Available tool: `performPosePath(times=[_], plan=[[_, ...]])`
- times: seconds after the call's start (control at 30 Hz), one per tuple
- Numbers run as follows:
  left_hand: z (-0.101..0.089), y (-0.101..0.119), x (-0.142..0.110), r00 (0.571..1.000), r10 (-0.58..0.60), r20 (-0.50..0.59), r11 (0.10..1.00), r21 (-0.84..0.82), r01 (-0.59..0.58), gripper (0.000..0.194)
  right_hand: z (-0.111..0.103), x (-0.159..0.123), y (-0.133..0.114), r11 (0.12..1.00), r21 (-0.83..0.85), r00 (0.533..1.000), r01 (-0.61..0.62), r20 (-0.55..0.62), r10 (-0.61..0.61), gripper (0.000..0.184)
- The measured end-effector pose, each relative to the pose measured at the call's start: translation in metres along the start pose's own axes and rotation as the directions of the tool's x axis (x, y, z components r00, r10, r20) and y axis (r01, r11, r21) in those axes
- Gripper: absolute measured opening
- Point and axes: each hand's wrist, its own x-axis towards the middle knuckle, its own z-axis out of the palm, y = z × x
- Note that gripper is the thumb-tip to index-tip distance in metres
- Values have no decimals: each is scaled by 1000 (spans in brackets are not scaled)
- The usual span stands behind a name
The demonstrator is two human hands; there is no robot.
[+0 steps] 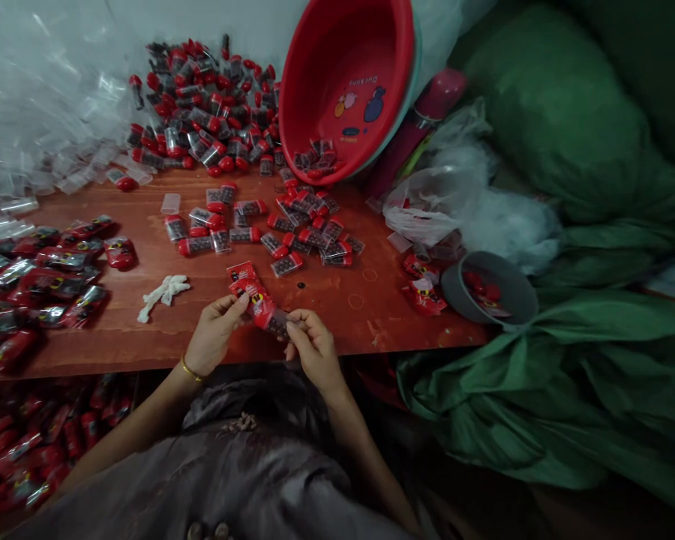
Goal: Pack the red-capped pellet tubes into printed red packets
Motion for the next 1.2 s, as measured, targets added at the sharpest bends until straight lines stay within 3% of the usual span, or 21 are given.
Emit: performPosePath(times=[0.2,0.43,0.6,0.8,0.97,1.2], plan=[[3,-8,0,1000,6,24,999,-42,-5,38,9,-2,4,997,-36,997,61,-34,-63,21],[7,-19,-3,1000,11,-10,1000,-20,-11,34,17,-2,4,960,-222,958,171,-189,-215,19],[13,-15,-1,999,-3,-33,999,-53,2,35,27,-3,6,975,-182,988,126,-69,-140,18],[15,-20,-2,995,-46,87,998,-32,49,32,38,-4,12,984,-120,972,135,-179,-156,20],[11,-15,-1,994,-25,102,1000,20,23,32,35,-2,10,998,13,997,62,-56,-62,24],[14,-14,3,992,-49,119,997,57,42,30,40,0,8,989,-109,976,103,-179,-122,22]])
